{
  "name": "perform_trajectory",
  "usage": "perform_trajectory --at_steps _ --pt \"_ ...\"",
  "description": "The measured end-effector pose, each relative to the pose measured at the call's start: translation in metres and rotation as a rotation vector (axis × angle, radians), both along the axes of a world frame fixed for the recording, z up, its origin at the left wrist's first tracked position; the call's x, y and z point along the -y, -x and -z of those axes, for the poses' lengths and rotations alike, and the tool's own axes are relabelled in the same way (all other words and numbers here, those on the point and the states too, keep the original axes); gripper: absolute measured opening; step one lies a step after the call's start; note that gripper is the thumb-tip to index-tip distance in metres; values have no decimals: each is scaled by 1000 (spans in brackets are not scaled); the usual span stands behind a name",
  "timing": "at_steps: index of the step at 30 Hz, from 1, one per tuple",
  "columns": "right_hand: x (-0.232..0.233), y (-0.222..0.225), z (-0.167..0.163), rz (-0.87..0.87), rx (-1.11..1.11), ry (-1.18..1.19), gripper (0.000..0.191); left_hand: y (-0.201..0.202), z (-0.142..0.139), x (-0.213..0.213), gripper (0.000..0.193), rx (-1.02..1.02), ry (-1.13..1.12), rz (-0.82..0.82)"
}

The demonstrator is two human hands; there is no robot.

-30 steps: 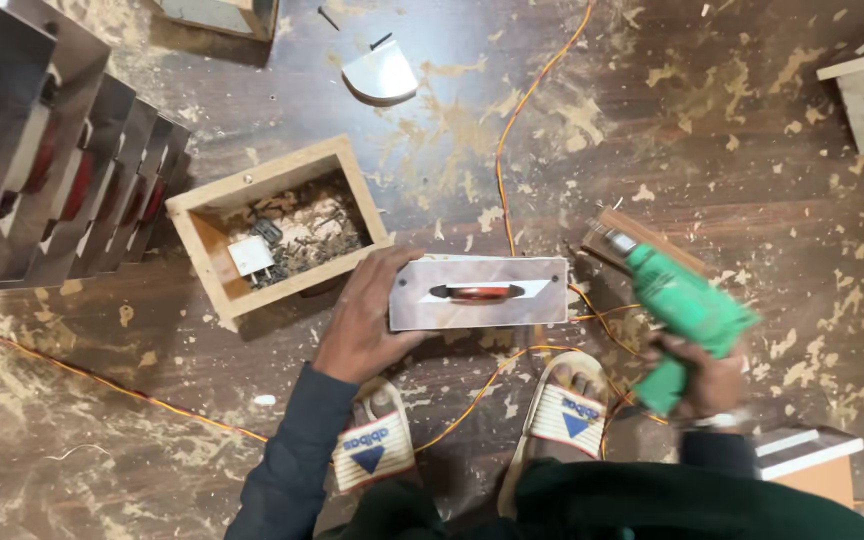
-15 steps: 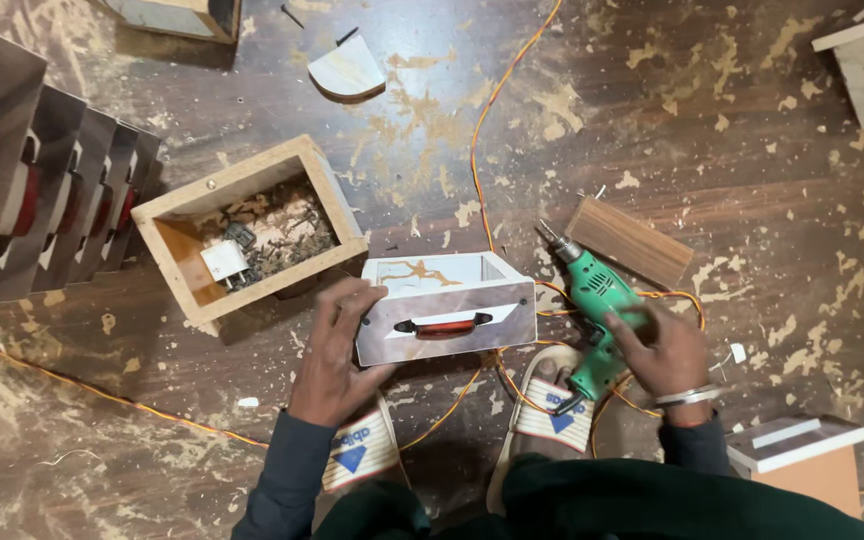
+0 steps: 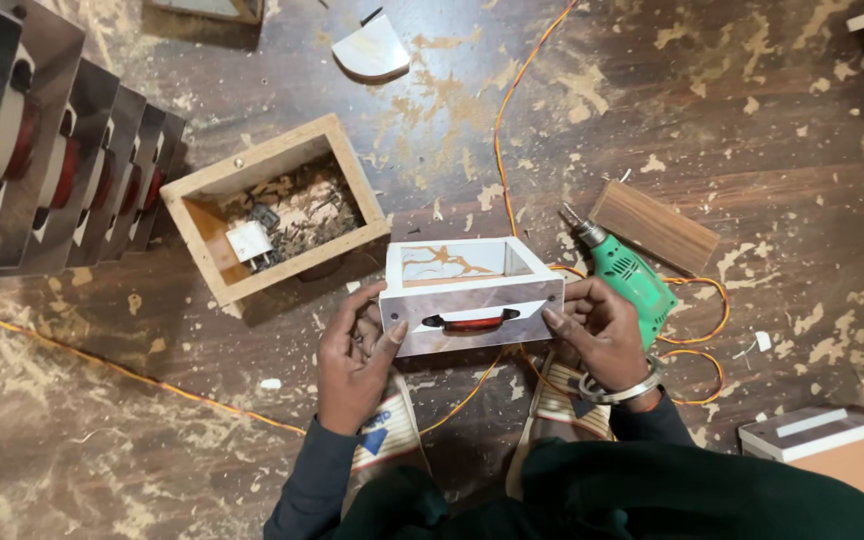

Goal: The person uses a green corded drill to drive screws into a small rectangular wooden box, securing a metal handle to its front. They repeatedly pick up the box, position it, and fasten screws, then place the finished unit aside and repeat the process with another box.

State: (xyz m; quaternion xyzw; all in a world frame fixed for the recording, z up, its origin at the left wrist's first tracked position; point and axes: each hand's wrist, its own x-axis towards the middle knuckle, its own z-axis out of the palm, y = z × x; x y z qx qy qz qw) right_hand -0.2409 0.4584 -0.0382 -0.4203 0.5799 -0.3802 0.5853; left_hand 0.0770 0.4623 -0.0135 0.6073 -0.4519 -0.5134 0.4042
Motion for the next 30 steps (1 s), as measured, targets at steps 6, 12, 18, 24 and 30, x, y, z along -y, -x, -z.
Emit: perform_trajectory --at_steps 6,12,18,24,30 --pt "2 -4 -11 48 6 32 23 0 -2 3 47 -120 48 -21" --pt "10 1 -30 44 -34 115 26 9 -15 2 44 -155 102 -29" --pt "6 4 -37 29 -22 150 27 13 -22 1 45 -155 86 -39" --pt "3 7 -39 31 11 168 27 12 -29 3 47 -114 126 -13" --pt "4 7 -40 28 1 178 27 11 -35 5 52 -167 99 1"
